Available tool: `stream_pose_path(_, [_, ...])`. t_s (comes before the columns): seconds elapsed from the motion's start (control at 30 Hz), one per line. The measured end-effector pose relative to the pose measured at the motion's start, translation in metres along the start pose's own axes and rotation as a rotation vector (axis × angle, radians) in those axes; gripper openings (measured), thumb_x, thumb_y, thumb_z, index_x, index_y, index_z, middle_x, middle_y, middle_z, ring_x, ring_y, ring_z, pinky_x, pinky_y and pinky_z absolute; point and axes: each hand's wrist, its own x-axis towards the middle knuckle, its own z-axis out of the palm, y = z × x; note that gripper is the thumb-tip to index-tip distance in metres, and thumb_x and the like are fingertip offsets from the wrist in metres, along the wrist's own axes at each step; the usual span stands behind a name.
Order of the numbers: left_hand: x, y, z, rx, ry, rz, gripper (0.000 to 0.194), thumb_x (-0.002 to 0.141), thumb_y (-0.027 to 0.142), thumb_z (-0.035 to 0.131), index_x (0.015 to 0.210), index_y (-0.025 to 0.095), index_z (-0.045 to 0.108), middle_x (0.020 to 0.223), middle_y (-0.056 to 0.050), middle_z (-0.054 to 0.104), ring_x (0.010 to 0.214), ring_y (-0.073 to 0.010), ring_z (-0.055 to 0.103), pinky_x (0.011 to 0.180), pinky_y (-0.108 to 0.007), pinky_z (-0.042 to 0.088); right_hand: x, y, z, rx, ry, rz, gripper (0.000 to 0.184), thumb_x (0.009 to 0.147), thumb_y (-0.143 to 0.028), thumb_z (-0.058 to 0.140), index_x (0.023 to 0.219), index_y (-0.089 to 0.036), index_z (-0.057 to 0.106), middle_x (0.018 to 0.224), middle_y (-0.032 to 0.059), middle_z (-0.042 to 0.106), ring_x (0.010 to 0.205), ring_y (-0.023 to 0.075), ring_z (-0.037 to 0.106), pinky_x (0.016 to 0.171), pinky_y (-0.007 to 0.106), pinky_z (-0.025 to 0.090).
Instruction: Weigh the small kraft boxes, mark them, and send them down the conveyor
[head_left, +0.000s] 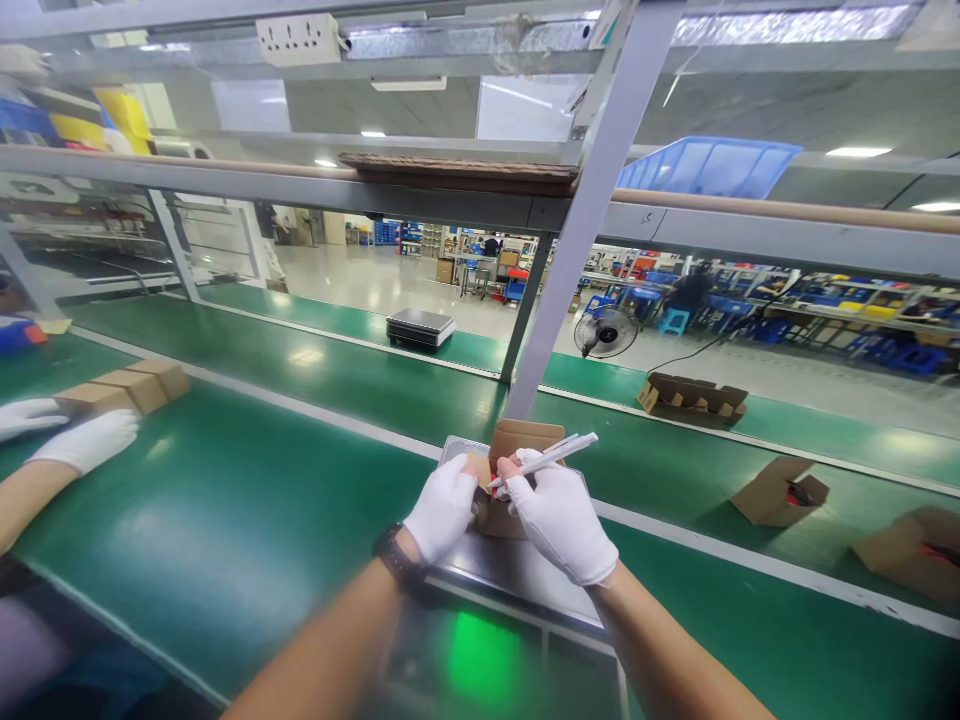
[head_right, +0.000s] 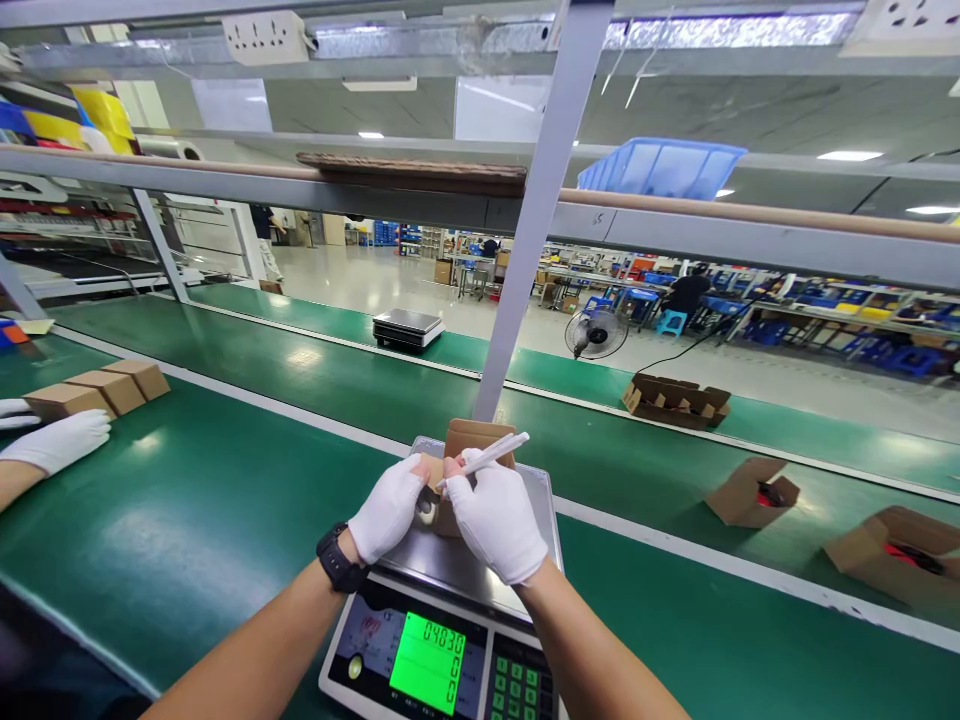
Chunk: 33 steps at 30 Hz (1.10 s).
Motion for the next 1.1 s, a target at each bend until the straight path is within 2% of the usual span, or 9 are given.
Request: stream_pose_path(1.1, [-0.0002,0.0012,0.0021,-0.011,0.017,-0.021,0.035,0.089,0.045,0.036,0.074,0.016,0.049,0.071,-0.004,0.054,0.063,-0.0158,0.049,0.058,-0.028,0.039,0.0000,0.0032,0.0038,-0.016,0.076,-0.038,0.032,0.091,-0.033,0.044,0.064,-0.021,0.055,0.065,0.0009,0.063,0.066,0.0187,0.059,0.065,0.028,0.039])
